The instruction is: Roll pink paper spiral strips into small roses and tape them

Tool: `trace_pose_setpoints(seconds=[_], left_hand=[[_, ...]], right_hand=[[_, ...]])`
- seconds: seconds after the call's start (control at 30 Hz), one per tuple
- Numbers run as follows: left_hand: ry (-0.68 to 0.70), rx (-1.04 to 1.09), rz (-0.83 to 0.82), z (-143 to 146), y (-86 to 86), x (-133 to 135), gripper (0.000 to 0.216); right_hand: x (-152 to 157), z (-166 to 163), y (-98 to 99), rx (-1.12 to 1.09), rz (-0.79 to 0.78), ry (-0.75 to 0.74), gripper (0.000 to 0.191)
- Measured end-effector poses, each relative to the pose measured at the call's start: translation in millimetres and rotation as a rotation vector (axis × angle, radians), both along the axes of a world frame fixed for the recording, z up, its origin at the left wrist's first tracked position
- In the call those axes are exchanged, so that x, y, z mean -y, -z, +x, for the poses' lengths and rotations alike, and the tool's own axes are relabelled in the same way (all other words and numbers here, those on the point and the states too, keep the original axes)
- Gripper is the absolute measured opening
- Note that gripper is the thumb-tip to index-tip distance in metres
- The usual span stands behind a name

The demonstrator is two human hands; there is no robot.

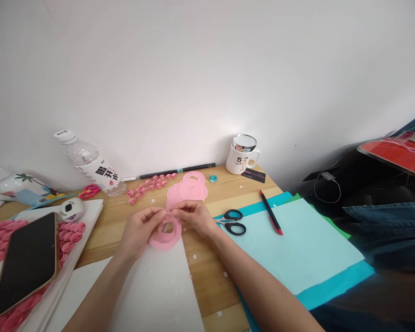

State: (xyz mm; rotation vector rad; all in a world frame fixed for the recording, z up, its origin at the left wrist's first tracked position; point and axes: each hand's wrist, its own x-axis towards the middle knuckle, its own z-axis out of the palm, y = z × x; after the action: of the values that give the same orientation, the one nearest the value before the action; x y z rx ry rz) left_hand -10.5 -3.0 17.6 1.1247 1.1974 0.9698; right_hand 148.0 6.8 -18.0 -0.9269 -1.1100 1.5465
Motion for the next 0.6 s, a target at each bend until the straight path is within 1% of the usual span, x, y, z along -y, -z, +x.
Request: trace_pose_setpoints(seconds=[0.1, 0.23, 0.4, 0.6], left_hand=[[-0.004, 0.003, -0.004, 1.1, -1.1, 0.5, 0.026], [-0.012, 0.003, -0.005, 2.6, -1.0, 1.1, 0.027], [-0.01, -0.012, 0.003, 4.8, -0.3, 1.9, 0.027], [0.011, -0.025, 0.018, 5.8, 0.4, 2.6, 0.026]], right_hand=[[1.6, -1.0, -1.0, -0.009, 0.008, -0.035, 0.024], [3.3, -3.6, -2.7, 0.011, 0.025, -0.039, 0.023], [4.1, -6.3, -0.3, -0.032, 0.006, -0.007, 0.025], [3.7, -6.8, 1.8, -0.024, 0.011, 0.031, 0.021]])
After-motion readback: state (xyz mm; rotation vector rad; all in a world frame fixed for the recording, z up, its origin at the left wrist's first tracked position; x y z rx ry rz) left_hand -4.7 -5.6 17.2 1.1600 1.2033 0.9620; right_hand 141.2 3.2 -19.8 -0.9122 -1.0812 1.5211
